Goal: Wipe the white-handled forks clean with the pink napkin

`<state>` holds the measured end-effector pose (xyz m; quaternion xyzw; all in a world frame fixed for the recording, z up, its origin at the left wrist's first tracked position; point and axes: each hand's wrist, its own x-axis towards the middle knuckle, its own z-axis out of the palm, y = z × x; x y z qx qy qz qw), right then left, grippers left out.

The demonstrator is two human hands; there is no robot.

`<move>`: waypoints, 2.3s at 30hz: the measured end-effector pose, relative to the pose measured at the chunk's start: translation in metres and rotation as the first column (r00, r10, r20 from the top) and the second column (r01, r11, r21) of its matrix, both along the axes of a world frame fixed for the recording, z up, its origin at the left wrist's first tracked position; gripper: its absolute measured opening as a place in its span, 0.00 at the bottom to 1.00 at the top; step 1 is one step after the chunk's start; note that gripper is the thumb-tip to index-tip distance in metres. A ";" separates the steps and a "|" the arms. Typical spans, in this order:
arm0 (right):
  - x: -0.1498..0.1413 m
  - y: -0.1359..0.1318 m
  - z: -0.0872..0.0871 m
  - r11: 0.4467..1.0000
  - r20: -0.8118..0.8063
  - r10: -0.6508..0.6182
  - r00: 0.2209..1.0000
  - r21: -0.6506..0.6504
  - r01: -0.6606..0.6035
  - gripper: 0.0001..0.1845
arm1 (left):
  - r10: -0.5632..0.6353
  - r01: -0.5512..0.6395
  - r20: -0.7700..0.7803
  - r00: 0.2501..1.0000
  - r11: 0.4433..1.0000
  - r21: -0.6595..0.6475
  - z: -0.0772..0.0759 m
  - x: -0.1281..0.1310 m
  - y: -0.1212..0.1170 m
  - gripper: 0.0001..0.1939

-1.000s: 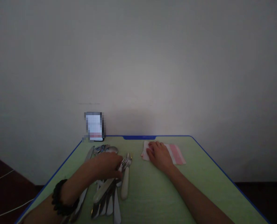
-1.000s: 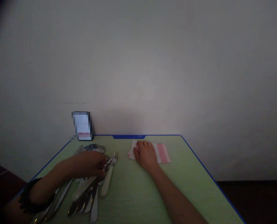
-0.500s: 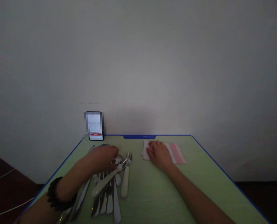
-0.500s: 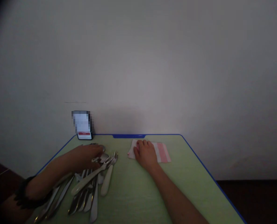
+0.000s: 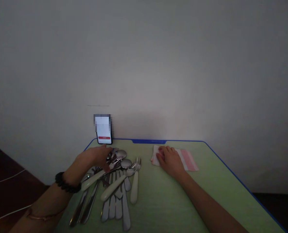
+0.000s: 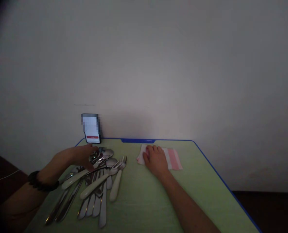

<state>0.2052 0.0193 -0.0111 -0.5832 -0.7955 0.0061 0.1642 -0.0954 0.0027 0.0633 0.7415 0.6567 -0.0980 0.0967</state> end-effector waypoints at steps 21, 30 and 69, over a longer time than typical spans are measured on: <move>-0.004 -0.001 0.001 1.000 -0.010 0.004 1.000 0.004 -0.003 0.18 | -0.177 0.179 0.034 0.984 0.979 -0.098 -0.003 0.011 0.004 0.19; -0.003 -0.002 -0.001 1.000 -0.006 0.012 1.000 0.008 -0.012 0.18 | -0.185 0.198 0.209 0.960 0.979 -0.045 0.001 0.009 0.011 0.16; -0.012 -0.001 0.000 1.000 0.003 0.000 1.000 -0.008 0.000 0.17 | -0.172 0.174 0.124 0.977 0.985 -0.005 -0.050 0.029 0.005 0.52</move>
